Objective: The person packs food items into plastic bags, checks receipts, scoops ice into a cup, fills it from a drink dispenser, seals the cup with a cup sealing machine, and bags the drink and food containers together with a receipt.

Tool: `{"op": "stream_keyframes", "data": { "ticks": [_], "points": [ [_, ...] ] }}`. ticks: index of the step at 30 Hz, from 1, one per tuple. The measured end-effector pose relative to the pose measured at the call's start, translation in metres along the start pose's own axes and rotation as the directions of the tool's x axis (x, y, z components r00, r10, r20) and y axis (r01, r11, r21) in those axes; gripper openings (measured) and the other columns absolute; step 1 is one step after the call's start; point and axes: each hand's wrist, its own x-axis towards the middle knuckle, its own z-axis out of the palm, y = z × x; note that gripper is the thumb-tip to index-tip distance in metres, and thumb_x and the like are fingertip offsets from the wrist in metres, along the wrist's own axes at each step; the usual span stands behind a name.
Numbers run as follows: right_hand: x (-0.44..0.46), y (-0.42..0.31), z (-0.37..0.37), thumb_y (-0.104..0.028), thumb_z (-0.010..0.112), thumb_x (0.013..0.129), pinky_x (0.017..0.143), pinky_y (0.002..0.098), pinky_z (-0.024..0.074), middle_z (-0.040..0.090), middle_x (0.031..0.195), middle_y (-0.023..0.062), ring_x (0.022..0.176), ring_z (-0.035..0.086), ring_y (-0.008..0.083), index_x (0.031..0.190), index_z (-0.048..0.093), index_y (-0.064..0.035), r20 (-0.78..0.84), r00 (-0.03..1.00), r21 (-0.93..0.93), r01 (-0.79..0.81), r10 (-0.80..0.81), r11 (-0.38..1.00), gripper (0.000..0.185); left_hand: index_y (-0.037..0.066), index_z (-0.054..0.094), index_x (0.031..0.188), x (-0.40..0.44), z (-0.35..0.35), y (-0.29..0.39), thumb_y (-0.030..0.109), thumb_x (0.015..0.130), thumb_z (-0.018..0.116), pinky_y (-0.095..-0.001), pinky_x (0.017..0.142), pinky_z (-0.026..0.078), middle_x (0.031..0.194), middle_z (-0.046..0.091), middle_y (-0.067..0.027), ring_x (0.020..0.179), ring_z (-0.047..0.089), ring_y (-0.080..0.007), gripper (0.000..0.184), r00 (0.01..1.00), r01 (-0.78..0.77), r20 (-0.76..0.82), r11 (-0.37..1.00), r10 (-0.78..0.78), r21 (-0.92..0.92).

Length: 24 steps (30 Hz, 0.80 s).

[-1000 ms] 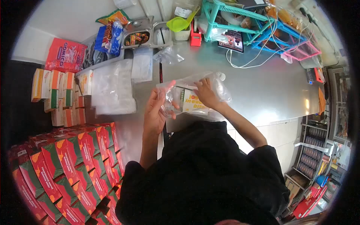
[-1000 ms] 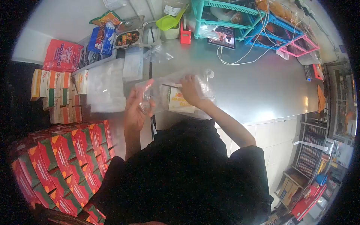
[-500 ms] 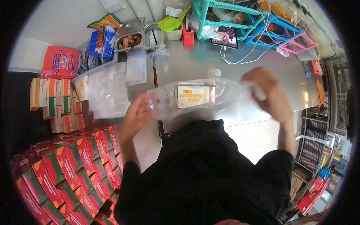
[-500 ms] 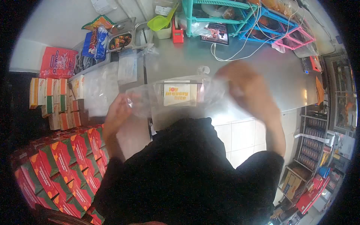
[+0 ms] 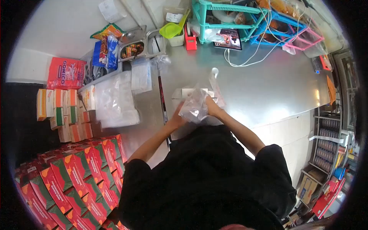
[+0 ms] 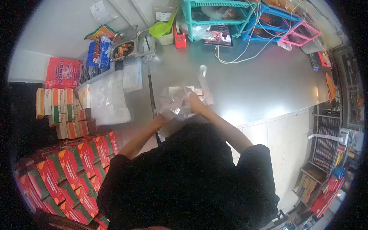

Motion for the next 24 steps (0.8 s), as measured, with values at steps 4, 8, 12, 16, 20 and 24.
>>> {"op": "stream_keyframes", "data": {
  "ticks": [4,8,12,16,20,24],
  "points": [
    [0.003,0.006,0.003,-0.014,0.062,0.072,0.078,0.0314,0.0447,0.056,0.098,0.0139,0.089,0.055,0.023,0.108,0.051,-0.0024,-0.16,0.977,0.205,-0.106,0.141,0.973,0.039,-0.001,0.047,0.115,0.036,-0.05,0.069,0.044,0.061,0.071,-0.0422,0.104,0.021,0.121,0.042,-0.0239,0.117,0.036,-0.0348,0.074,0.995,-0.071,0.102,0.778,0.01,0.624],
    [0.019,0.033,0.055,-0.012,0.058,0.071,0.089,0.0366,0.038,0.053,0.103,0.0174,0.096,0.049,0.0289,0.108,0.05,0.0013,-0.378,0.922,-0.278,-0.199,0.083,0.94,0.04,-0.003,0.044,0.116,0.031,-0.001,0.051,0.048,0.064,0.067,-0.0413,0.102,0.018,0.118,0.044,-0.0229,0.12,0.027,-0.0355,0.076,0.968,0.055,0.223,0.963,-0.116,0.263],
    [-0.016,-0.055,0.063,-0.005,0.055,0.065,0.088,0.0441,0.0327,0.048,0.107,0.0179,0.097,0.047,0.0338,0.094,0.049,0.0002,-0.109,0.992,-0.523,0.001,-0.068,0.853,0.03,-0.004,0.047,0.112,0.033,0.028,0.034,0.043,0.067,0.065,-0.0407,0.095,0.027,0.112,0.049,-0.0202,0.11,0.038,-0.0333,0.067,0.998,0.037,0.029,0.925,-0.052,0.377],
    [-0.05,-0.074,0.046,-0.008,0.062,0.066,0.092,0.0421,0.032,0.047,0.109,0.0172,0.101,0.045,0.0336,0.098,0.046,-0.0023,-0.092,0.975,-0.236,0.175,-0.202,0.956,0.037,-0.004,0.05,0.108,0.079,0.02,0.03,0.039,0.071,0.063,-0.0402,0.087,0.036,0.105,0.054,-0.0174,0.1,0.048,-0.0312,0.059,0.981,-0.061,0.177,0.752,-0.074,0.656],
    [-0.086,-0.089,-0.015,-0.02,0.071,0.066,0.094,0.0438,0.0324,0.046,0.114,0.0159,0.109,0.043,0.0334,0.11,0.042,-0.0054,-0.301,0.928,-0.33,0.117,-0.222,0.937,0.054,-0.005,0.053,0.105,0.123,-0.02,0.061,0.033,0.073,0.061,-0.0376,0.079,0.044,0.099,0.059,-0.0147,0.091,0.057,-0.0279,0.05,0.936,-0.004,0.29,0.818,-0.199,0.575],
    [-0.098,-0.09,-0.052,-0.036,0.068,0.07,0.093,0.0498,0.0299,0.047,0.116,0.0115,0.113,0.041,0.0297,0.111,0.049,-0.0083,-0.184,0.878,-0.665,0.22,-0.442,0.714,0.053,-0.002,0.055,0.106,0.158,-0.085,0.15,0.025,0.075,0.061,-0.0307,0.072,0.046,0.097,0.061,-0.013,0.086,0.058,-0.0203,0.042,0.617,0.694,0.407,0.709,-0.674,0.121]
  ]
}}
